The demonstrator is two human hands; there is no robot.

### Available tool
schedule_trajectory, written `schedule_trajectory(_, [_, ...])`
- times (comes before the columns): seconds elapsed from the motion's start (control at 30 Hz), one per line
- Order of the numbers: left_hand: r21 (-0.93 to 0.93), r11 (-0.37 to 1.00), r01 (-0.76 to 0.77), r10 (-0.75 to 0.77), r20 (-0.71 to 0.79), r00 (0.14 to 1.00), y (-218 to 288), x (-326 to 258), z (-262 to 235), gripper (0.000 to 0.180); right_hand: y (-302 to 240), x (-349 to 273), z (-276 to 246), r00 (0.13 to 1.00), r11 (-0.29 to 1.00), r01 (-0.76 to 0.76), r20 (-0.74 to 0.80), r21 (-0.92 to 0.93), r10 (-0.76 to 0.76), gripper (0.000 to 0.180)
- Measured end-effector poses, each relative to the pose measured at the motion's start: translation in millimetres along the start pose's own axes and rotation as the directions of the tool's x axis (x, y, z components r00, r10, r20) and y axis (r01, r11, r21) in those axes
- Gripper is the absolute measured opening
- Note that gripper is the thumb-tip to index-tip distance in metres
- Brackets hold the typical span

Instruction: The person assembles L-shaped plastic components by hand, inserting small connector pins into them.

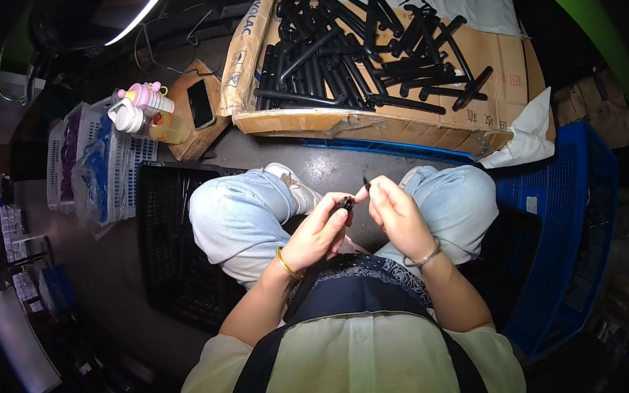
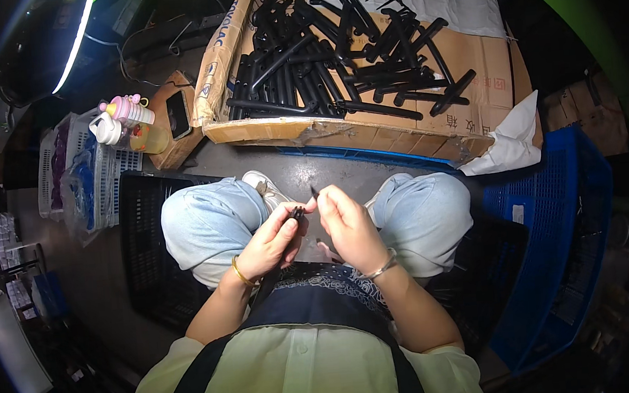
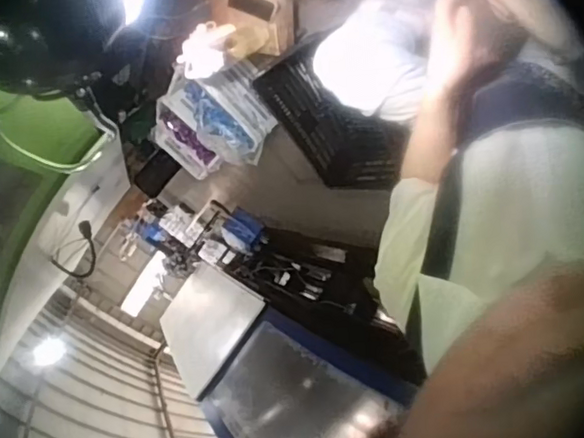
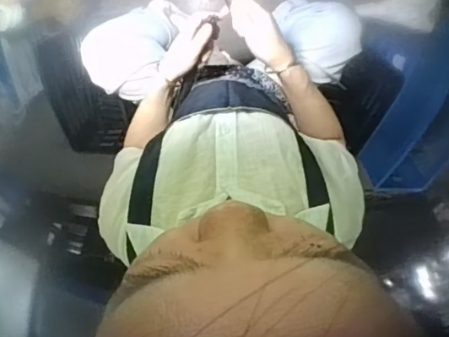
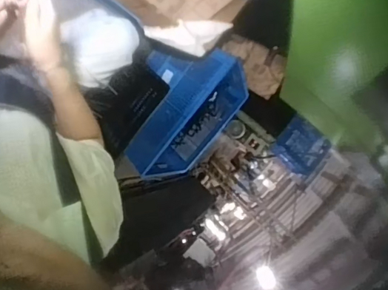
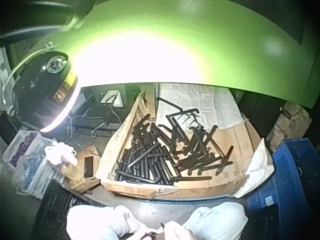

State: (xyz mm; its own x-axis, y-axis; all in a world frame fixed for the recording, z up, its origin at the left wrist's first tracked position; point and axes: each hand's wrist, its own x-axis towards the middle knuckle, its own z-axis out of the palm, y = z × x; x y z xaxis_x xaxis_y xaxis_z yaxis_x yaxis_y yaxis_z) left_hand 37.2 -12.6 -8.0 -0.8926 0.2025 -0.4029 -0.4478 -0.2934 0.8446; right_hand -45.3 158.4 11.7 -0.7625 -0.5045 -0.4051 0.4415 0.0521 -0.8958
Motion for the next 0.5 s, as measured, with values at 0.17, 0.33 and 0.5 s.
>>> schedule_trajectory(0.17, [-0.046, 0.999, -0.017, 0.017, -0.003, 1.000, 2.0, 0.2, -1.6, 0.028, -12.8, -12.4, 5.8, 0.978, 0.896, 0.177, 0.172, -0.408, -0.115, 0.023])
schedule_trajectory(0.33, [-0.009, 1.000, -0.011, 0.011, -0.021, 1.000, 5.8, -1.8, -2.8, 0.028, -19.1, -11.4, 8.5, 0.970, 0.876, 0.208, 0.208, -0.435, -0.127, 0.022])
schedule_trajectory(0.5, [0.103, 0.995, 0.006, 0.000, -0.063, 0.998, 12.9, -4.0, -1.5, 0.023, -16.3, -9.7, 6.5, 0.967, 0.879, 0.202, 0.232, -0.431, -0.108, 0.021])
